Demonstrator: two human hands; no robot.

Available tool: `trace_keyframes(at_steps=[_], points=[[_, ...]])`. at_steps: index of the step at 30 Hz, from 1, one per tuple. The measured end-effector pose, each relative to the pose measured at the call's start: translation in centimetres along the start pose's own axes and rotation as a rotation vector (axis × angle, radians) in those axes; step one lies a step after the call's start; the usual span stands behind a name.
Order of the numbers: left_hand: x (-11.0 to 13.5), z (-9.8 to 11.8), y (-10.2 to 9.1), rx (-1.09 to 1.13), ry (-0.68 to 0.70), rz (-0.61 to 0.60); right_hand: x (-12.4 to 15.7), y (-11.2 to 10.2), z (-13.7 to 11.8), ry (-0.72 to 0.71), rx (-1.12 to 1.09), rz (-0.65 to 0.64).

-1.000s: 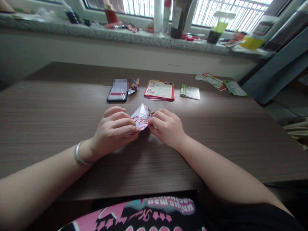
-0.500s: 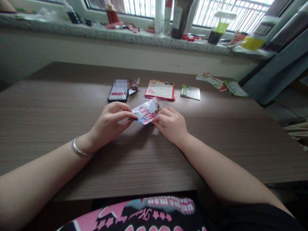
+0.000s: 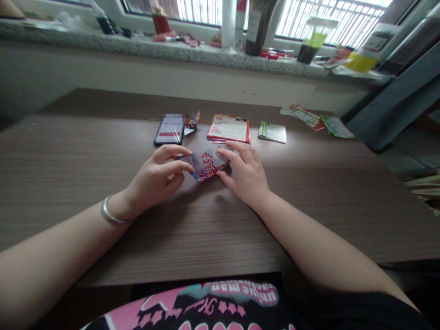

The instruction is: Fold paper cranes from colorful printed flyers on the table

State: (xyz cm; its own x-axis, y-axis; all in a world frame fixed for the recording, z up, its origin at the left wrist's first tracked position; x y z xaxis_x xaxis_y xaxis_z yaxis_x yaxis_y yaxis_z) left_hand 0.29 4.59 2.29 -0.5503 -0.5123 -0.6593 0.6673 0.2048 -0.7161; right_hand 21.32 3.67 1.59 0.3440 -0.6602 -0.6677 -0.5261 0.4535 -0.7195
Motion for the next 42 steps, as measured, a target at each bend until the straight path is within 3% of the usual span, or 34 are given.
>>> trace_keyframes(at_steps=[10,16,19,23,31,35,39,42], points=[[0.3,-0.5,0.1,0.01,-0.128,0.076,0.0,0.4,0.4,-0.006,-0.047,-0.018],[0.1,-0.1,-0.1,-0.03,-0.06,0.043,0.1,0.4,0.2,-0.052,-0.077,-0.039],[0.0,0.2,-0.1,0.02,-0.003,-0.016,0.1,0.6,-0.1,-0.098,-0.124,-0.081],[0.0,0.2,0.4,0.018,-0.023,-0.18,0.1,1.0,-0.3,-0.143,-0.18,-0.166],[0.4,-1.0,1.3,-0.128,-0.265,-0.346,0.5,2.3,-0.2,-0.103,-0.156,-0.394],[0.7,-1.6,1.7,-0.169,-0.376,-0.408,0.7,2.5,0.1,-0.07,-0.163,-0.43],[0.9,-1.7,1.9,-0.2,-0.358,-0.459,0.6,2.4,0.2,-0.065,-0.179,-0.441],[0.8,-1.3,2.0,-0.193,-0.266,-0.468,0.6,2.3,0.1,-0.069,-0.178,-0.449]])
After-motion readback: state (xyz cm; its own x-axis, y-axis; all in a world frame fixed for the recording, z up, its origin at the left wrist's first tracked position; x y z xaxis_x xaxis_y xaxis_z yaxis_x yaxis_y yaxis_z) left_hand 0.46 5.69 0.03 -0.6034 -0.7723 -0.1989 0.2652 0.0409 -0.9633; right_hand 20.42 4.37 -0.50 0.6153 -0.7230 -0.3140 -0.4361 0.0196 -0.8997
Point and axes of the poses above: each hand's wrist, its own x-axis away from the middle knuckle, its own y-axis out of the palm, z = x × y, the point moved 4 cm from there along -x, towards the middle knuckle
